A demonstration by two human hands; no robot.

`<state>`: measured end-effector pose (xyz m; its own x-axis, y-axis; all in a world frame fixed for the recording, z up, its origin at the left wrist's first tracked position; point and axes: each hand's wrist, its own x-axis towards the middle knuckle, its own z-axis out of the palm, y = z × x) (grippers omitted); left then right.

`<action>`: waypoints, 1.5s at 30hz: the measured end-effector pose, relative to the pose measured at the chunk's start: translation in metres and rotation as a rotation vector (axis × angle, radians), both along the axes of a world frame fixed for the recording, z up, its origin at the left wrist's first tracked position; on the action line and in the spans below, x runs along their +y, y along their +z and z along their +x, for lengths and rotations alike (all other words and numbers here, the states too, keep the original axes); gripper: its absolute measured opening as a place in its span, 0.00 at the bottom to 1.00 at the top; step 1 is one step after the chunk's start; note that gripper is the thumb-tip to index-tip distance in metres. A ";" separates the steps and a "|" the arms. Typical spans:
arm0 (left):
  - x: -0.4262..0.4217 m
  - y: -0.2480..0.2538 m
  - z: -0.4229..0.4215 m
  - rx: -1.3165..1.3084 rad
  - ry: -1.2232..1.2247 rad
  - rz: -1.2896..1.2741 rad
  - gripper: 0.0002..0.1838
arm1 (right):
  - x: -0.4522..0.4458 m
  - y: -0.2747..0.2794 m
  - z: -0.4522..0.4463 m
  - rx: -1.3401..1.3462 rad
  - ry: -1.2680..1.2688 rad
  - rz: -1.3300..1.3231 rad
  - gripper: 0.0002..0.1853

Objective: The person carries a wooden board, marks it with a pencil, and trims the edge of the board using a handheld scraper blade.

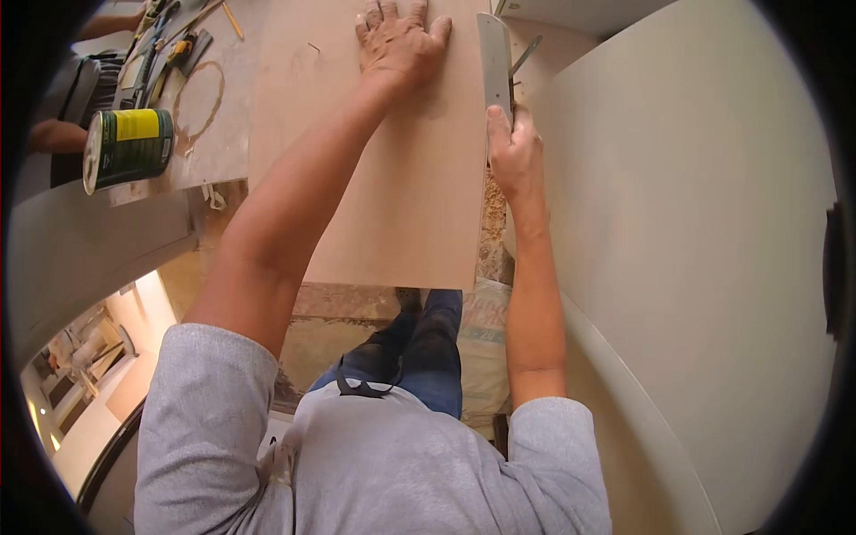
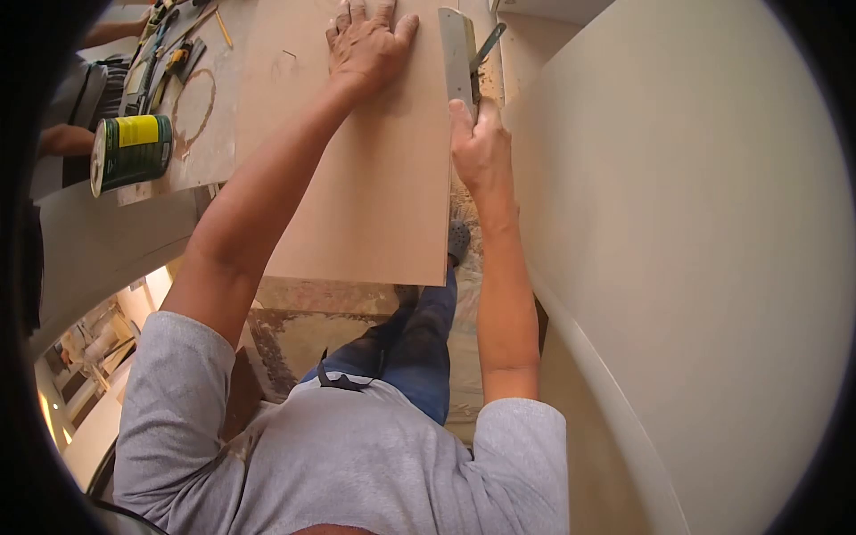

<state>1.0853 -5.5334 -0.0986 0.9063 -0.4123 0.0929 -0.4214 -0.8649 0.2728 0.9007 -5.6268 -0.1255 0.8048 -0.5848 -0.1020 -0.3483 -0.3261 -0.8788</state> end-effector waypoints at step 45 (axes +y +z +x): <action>0.001 -0.019 0.021 -0.002 0.005 0.049 0.37 | -0.177 -0.025 0.370 -0.104 -0.095 -0.109 0.30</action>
